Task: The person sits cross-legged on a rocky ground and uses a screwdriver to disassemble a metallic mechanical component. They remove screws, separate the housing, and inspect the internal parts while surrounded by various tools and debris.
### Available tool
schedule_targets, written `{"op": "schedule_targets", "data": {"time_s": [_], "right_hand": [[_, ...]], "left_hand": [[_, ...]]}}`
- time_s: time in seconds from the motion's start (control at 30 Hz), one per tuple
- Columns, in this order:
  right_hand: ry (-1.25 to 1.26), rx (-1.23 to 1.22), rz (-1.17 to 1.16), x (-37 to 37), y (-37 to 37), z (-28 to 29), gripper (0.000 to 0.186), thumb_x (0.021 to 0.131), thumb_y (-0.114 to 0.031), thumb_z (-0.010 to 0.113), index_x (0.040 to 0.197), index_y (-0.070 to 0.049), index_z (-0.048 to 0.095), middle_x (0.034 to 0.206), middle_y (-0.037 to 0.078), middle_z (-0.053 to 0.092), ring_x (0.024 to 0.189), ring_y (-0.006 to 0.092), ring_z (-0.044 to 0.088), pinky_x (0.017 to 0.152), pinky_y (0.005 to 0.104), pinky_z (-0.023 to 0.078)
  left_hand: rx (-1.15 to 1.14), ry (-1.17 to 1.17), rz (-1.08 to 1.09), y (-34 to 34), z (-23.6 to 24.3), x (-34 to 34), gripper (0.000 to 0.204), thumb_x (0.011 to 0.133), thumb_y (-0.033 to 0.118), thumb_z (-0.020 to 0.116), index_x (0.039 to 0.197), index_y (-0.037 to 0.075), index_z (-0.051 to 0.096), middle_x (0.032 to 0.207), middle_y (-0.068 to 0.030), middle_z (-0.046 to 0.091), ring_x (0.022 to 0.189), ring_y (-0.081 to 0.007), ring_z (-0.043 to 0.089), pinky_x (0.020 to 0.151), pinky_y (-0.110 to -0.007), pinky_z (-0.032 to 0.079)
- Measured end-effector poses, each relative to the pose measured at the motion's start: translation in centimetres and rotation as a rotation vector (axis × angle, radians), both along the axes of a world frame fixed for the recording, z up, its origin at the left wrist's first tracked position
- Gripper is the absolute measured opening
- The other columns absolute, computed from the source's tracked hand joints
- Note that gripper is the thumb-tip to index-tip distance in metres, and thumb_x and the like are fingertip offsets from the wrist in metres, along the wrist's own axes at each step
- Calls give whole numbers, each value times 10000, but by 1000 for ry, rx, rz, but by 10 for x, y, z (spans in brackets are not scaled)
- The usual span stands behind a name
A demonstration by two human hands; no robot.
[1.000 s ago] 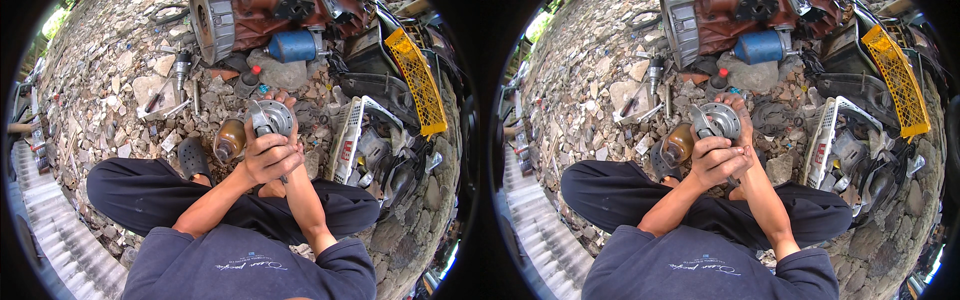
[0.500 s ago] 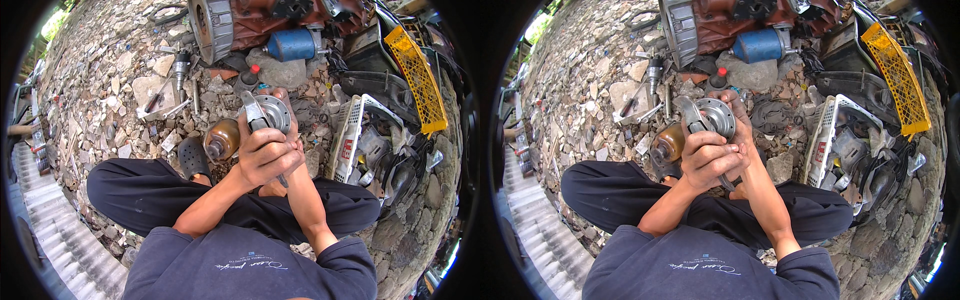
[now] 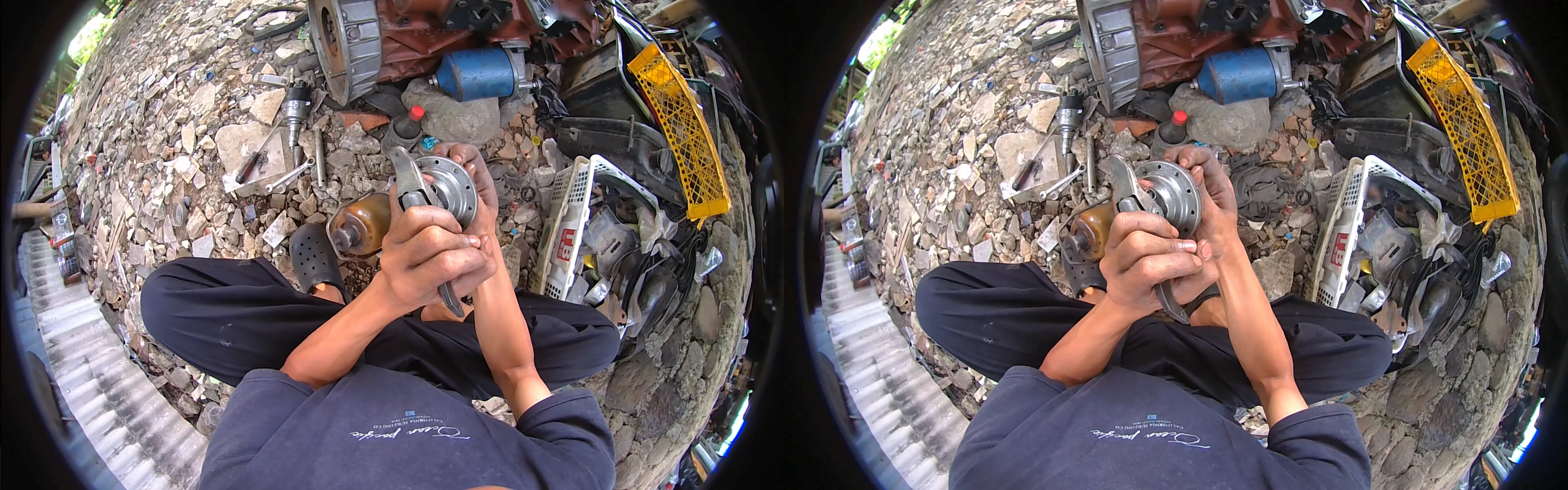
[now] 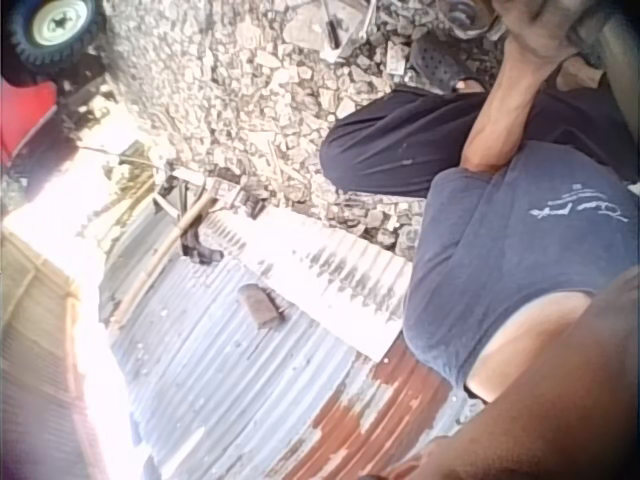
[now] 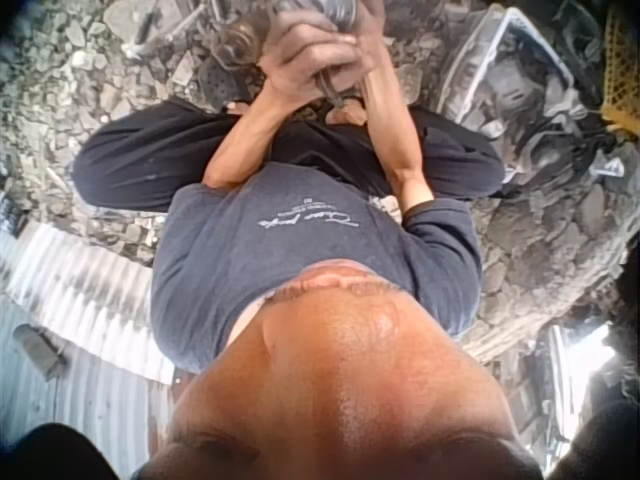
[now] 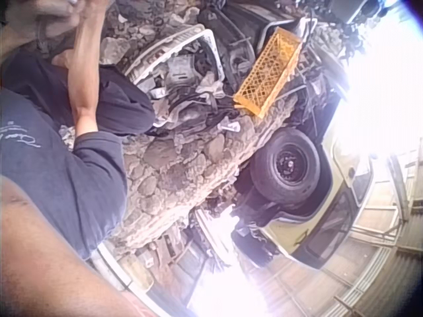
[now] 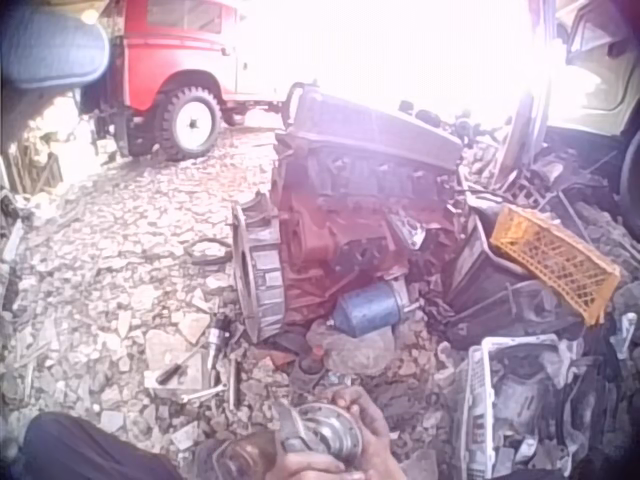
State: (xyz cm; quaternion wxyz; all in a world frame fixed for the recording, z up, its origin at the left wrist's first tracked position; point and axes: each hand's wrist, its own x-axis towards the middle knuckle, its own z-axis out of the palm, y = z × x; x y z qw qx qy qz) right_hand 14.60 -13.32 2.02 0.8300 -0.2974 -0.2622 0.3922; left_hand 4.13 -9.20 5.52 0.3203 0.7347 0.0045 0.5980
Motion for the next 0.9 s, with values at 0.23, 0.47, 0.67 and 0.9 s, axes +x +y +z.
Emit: {"op": "schedule_targets", "data": {"time_s": [0.23,0.47,0.67,0.9], "right_hand": [[-100,-74,-115,-7,1,5,239,1036,-298,517,1052,-60,534,1049,52,555,936,104,543,816,249,474],[-129,-149,-90,-9,-5,25,184,995,-95,583,1155,-7,564,1178,69,598,1018,114,576,899,267,480],[-496,-322,-344,-8,-4,31,146,957,-4,605,1100,22,594,1093,68,626,968,107,577,849,247,473],[-780,-346,-607,-17,2,29,102,926,34,579,1027,24,590,987,127,622,914,236,612,829,319,476]], "left_hand": [[-80,3,-17,7,15,-1,365,647,-26,795,860,159,563,774,23,538,722,-183,574,652,-285,495],[-250,-105,26,24,14,-1,769,707,116,765,1291,135,266,1171,-148,449,1001,-218,546,892,-405,527],[-306,-121,-29,36,6,-3,884,695,158,761,1393,154,219,1246,-151,442,1060,-229,535,939,-416,521],[-225,-68,-4,35,11,-4,916,707,180,773,1424,155,203,1283,-176,446,1016,-220,565,934,-406,520]]}}
